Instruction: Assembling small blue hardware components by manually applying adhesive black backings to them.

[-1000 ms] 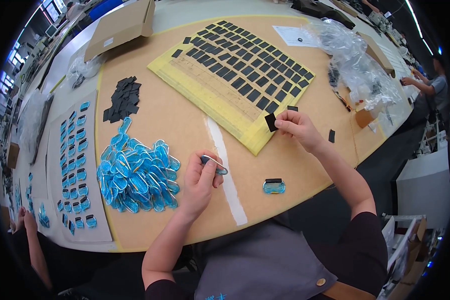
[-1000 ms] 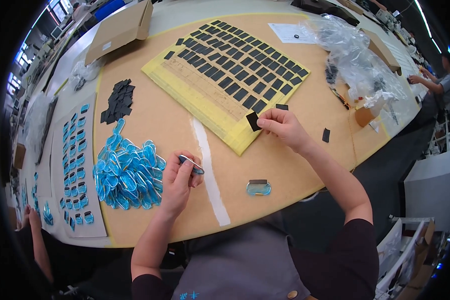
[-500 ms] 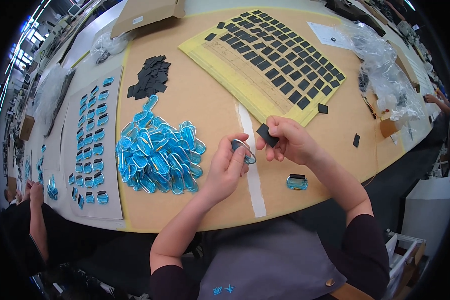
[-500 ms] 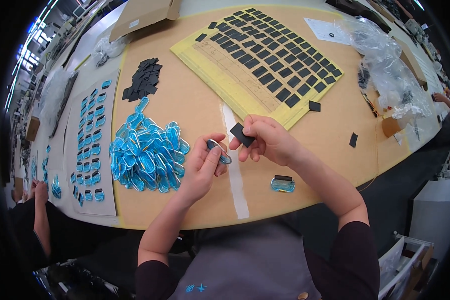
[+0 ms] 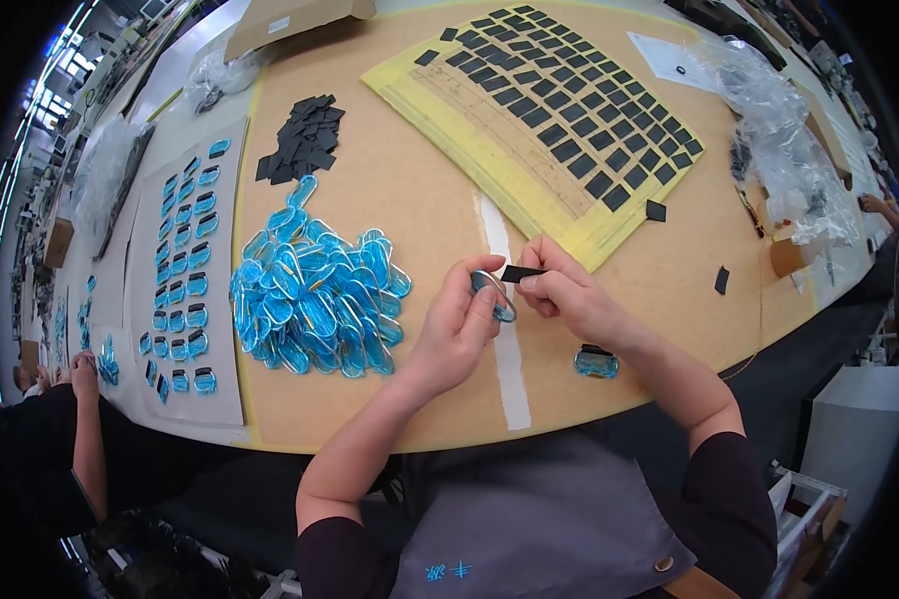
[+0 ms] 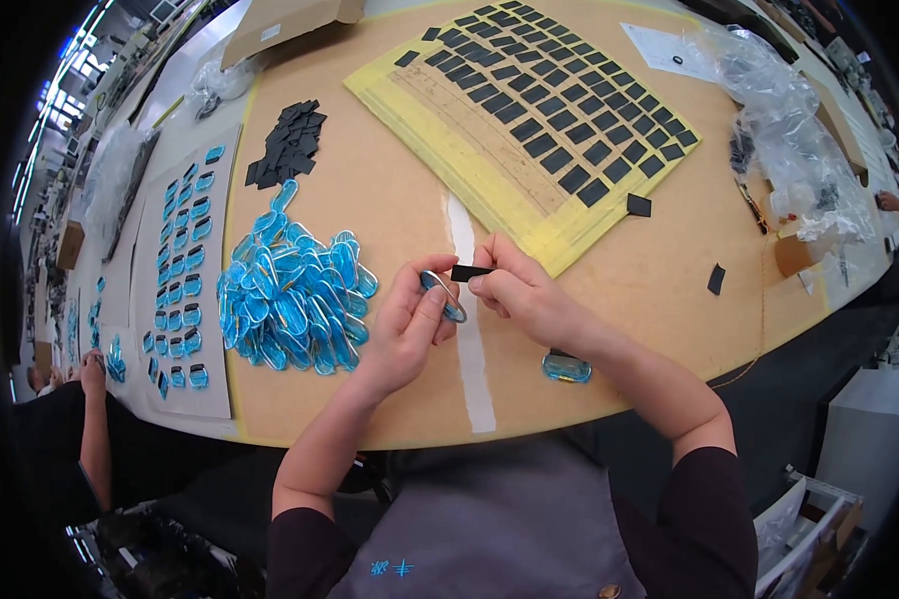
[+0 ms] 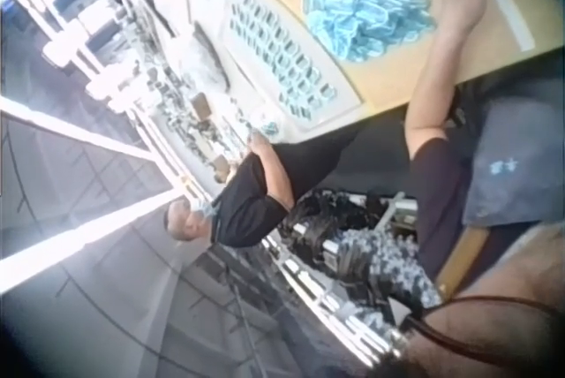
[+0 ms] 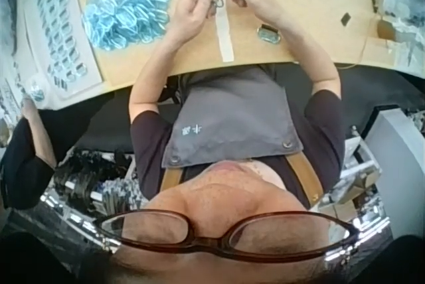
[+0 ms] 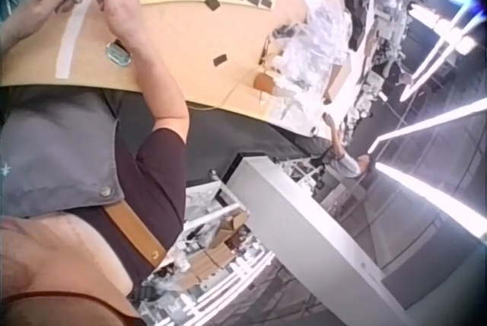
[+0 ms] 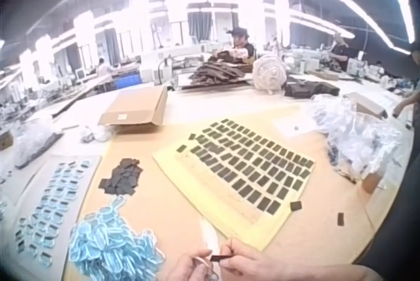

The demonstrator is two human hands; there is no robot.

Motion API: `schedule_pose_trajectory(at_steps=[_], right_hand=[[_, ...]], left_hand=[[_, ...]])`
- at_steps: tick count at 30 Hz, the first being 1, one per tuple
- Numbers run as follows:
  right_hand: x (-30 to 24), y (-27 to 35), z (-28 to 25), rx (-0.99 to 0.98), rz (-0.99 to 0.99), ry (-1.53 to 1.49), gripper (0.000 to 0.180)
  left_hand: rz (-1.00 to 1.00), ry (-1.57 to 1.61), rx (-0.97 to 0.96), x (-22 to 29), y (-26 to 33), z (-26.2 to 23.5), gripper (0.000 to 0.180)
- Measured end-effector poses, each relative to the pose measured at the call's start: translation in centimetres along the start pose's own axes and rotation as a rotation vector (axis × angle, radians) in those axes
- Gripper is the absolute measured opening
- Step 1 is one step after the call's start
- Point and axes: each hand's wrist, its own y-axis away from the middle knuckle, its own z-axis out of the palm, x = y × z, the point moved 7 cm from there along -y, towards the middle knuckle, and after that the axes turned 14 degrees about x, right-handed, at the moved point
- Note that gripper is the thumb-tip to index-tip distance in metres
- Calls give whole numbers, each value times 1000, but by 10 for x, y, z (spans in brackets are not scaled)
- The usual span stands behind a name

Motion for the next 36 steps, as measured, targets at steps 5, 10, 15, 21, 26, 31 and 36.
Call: schedule_pose_trajectory(at_steps=[5, 10, 15, 21, 26, 31, 36], right_hand=[[-4, 6, 6, -36, 19, -67, 8], [-7, 4, 4, -30, -69, -6, 10], [-8, -1, -6, 78, -23, -89, 20], [5, 3, 1, 62, 144, -204, 18], [5, 6, 4, 33, 162, -184, 13], [9, 5, 4, -7, 210, -175, 11], [6, 6, 4, -22, 185, -163, 14]], left_hand=[[-18, -17, 29, -4, 0, -1, 31], [43, -37, 41, -1, -1, -4, 31], [45, 23, 60, 4, -1, -5, 33], [54, -23, 46, 3, -1, -3, 34], [75, -37, 39, 3, -2, -4, 34], [66, -35, 13, 2, -2, -1, 34], [28, 9, 10, 1, -1, -1, 34]])
